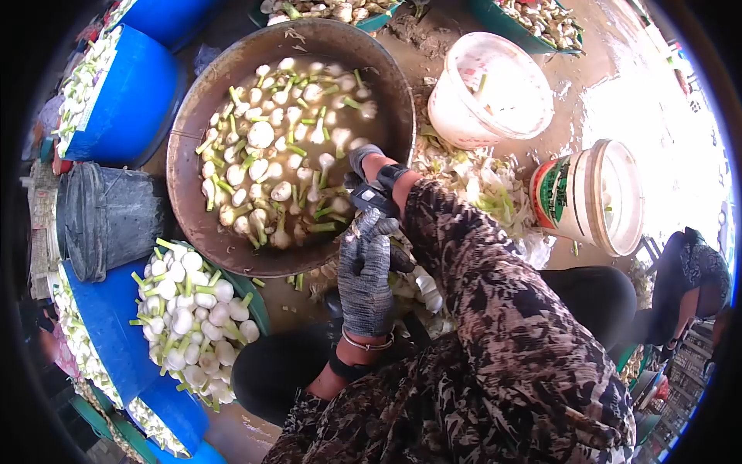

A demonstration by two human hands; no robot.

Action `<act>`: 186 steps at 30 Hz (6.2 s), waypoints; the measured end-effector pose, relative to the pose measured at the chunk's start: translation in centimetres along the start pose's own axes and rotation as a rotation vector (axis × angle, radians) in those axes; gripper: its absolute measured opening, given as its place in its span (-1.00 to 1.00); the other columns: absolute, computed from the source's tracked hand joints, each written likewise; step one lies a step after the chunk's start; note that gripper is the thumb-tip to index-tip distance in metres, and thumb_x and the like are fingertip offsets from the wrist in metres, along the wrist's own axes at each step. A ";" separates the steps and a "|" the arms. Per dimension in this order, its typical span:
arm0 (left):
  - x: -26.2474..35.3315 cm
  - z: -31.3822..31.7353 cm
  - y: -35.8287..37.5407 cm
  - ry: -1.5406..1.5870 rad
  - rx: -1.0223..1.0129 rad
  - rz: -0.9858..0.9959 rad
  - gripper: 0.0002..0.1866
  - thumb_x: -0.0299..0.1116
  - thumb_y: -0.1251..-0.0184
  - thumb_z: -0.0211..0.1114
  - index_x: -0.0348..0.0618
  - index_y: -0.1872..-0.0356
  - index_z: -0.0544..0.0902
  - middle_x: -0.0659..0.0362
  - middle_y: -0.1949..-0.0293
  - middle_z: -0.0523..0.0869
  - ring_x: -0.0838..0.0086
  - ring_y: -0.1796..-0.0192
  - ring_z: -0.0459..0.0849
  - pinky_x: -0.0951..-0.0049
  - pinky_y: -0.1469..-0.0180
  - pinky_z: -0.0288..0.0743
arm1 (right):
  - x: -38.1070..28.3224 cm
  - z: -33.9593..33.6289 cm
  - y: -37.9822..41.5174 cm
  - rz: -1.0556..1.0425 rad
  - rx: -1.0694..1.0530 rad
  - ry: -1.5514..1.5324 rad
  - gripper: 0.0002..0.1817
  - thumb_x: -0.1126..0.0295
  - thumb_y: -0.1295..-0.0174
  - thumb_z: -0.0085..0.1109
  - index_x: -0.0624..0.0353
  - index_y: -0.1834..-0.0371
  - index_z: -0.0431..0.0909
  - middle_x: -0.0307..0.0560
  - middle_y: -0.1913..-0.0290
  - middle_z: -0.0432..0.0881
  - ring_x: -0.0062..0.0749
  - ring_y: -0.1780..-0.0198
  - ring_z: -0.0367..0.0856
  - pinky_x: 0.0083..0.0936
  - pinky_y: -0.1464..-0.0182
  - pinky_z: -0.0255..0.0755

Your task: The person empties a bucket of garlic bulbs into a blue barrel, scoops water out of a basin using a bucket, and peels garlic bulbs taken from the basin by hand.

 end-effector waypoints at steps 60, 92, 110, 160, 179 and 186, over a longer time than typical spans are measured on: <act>-1.9 4.8 2.3 0.146 -0.534 -0.246 -0.31 -0.24 -0.16 0.39 -0.16 -0.31 0.33 0.16 0.09 0.58 0.50 0.15 0.58 0.49 0.05 0.57 | 8.5 -23.6 31.0 -1.596 0.238 0.839 -0.85 0.41 -0.04 0.32 0.15 0.32 0.60 -0.01 0.38 0.65 -0.05 0.29 0.63 -0.28 0.21 0.50; -2.1 6.0 2.4 -0.471 -0.510 0.073 -0.39 -0.31 -0.21 0.37 -0.27 -0.25 0.37 0.05 -0.09 0.56 0.39 -0.08 0.56 0.39 -0.14 0.47 | 10.1 -25.5 27.8 -0.746 -0.333 0.158 -0.71 0.22 -0.26 0.26 0.28 0.32 0.59 -0.15 0.48 0.61 -0.59 0.48 0.54 -0.50 0.41 0.48; -2.2 6.3 1.8 0.426 -0.456 -0.113 -0.37 -0.11 -0.34 0.17 -0.15 -0.37 0.27 0.13 -0.10 0.52 0.36 -0.12 0.50 0.29 -0.23 0.37 | 9.8 -23.2 29.2 -1.051 -0.273 0.129 -0.66 0.28 -0.29 0.25 0.27 -0.02 0.50 -0.17 0.31 0.65 -0.58 0.32 0.54 -0.53 0.21 0.51; -0.6 0.2 -1.1 -0.276 0.010 0.162 -0.70 -0.47 -0.45 0.07 -0.22 -0.16 0.46 0.20 -0.02 0.58 0.65 0.27 0.52 0.56 0.12 0.50 | -9.6 -18.7 19.7 -0.575 -0.708 -1.115 -0.32 -0.08 -0.31 -0.13 0.35 -0.20 0.35 0.00 0.16 0.61 -0.45 0.44 0.41 -0.58 0.45 0.38; -2.8 -1.0 -1.4 0.074 0.371 -0.074 -0.52 -0.41 -0.41 0.17 -0.27 -0.28 0.28 0.12 -0.17 0.43 0.43 -0.10 0.48 0.43 -0.19 0.42 | -1.1 -5.2 11.4 -1.046 -0.214 1.200 -0.70 0.24 -0.37 -0.08 0.04 -0.02 0.58 0.10 0.16 0.69 0.02 0.21 0.68 -0.22 0.15 0.54; -2.9 1.3 -0.9 0.733 -0.106 -0.247 -0.50 -0.40 -0.42 0.15 -0.13 -0.34 0.26 0.07 -0.23 0.43 0.27 -0.17 0.53 0.18 -0.18 0.53 | 2.5 -11.9 20.4 -0.739 -0.253 0.654 -0.56 0.06 -0.36 0.04 0.23 -0.02 0.58 0.16 0.14 0.69 -0.10 0.12 0.68 -0.31 -0.02 0.48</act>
Point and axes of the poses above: each hand's wrist, its own y-axis away from the middle knuckle, its own z-axis out of the palm, x = y × z, the point moved 1 cm from there along -y, towards the middle knuckle
